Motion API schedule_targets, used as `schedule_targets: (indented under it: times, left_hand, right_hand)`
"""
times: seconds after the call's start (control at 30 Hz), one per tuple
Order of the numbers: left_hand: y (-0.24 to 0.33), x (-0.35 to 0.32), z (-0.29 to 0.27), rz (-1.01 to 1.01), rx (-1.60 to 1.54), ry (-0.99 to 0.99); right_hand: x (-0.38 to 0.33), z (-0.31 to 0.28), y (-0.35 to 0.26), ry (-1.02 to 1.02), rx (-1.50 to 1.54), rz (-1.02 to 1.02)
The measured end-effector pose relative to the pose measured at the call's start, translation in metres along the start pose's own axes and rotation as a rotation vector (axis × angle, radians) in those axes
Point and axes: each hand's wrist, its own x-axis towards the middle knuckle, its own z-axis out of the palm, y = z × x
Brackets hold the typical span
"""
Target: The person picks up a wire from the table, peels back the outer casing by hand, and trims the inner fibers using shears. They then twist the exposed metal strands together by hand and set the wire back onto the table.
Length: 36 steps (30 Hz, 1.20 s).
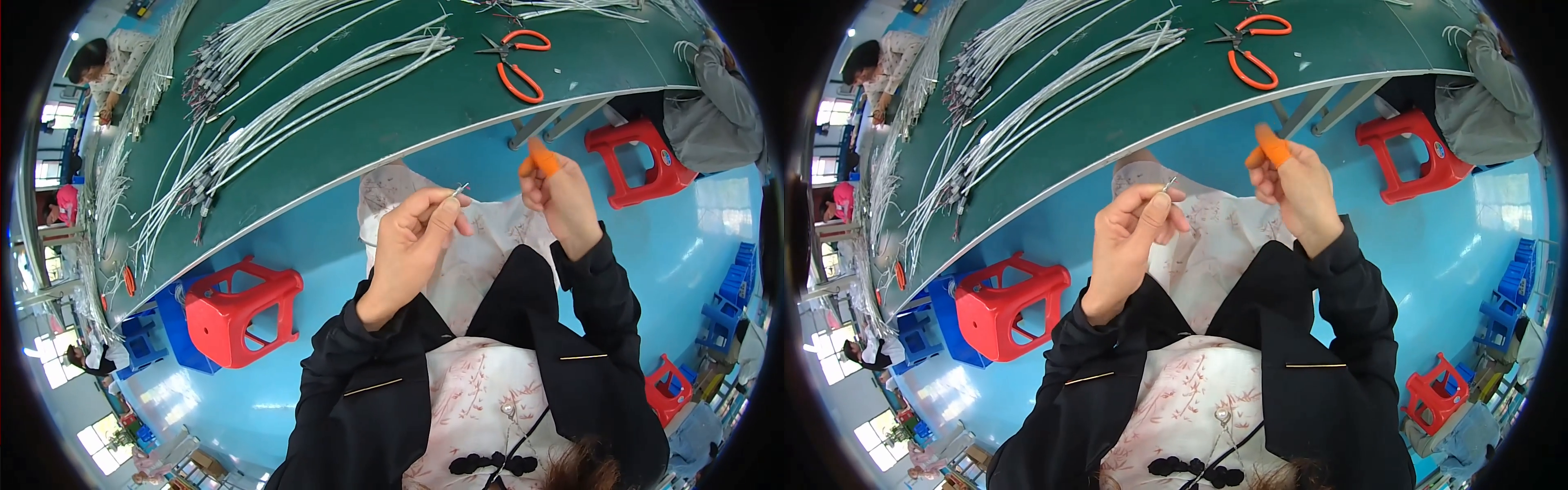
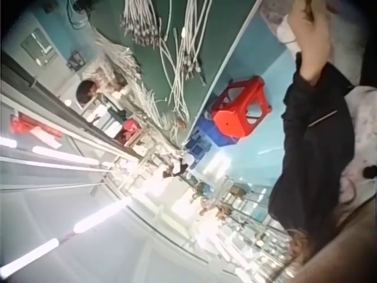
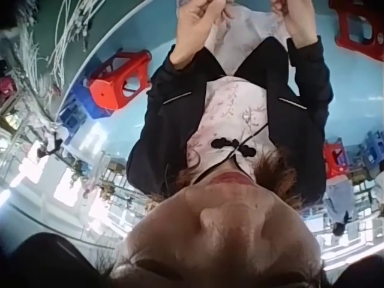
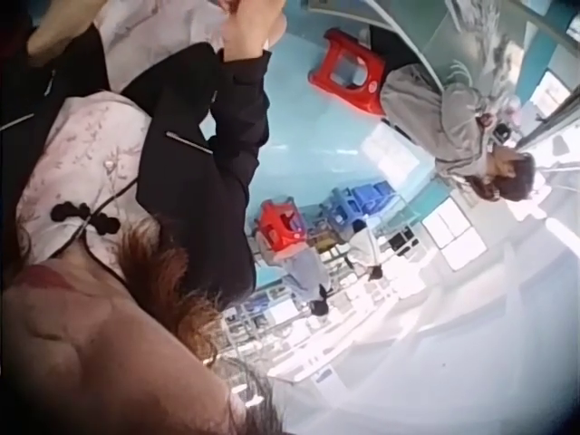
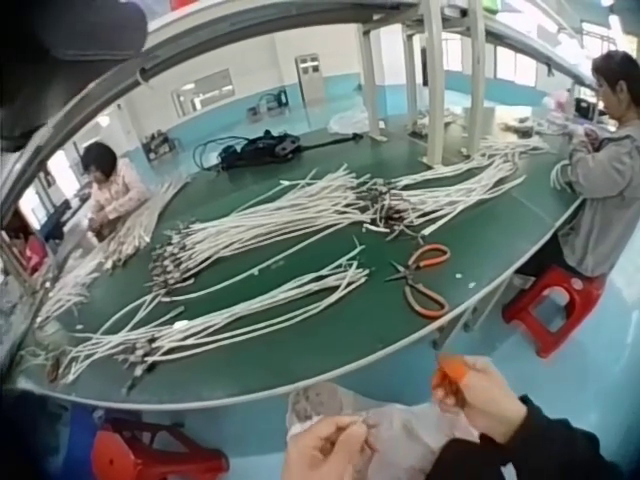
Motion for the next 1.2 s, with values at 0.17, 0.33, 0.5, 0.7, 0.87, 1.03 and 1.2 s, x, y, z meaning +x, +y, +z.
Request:
schedule_targets:
  times: [0.17,0.33,0.5,0.7,0.87,1.03,1.2]
  left_hand:
    - [-0.018,0.004,0.002,0.066,-0.309,0.01]
    - [-0.018,0.003,0.013,0.068,-0.425,0.071]
    - [-0.009,0.002,0.011,-0.001,-0.544,0.019]
    - [-0.002,-0.002,0.005,0.03,-0.384,0.13]
    - [0.002,0.003,-0.01,0.232,0.011,0.156]
    - [-0.005,0.002,-0.016,0.262,0.226,0.162]
    - [-0.001,0.002,-0.015,0.14,0.223,0.149]
  right_hand:
    - [0.001,0.039,0.032,0.362,-0.421,-0.055]
    - [-0.004,0.069,0.053,0.13,-0.139,-0.086]
    - [0.0,0.076,0.06,0.118,-0.032,-0.124]
    - [-0.003,0.068,0.063,0.147,-0.104,-0.137]
    - [-0.006,0.076,0.058,0.193,-0.227,-0.124]
    - [-0.008,0.083,0.057,0.254,-0.334,-0.122]
    - [-0.008,0.08,0.055,0.309,-0.391,-0.12]
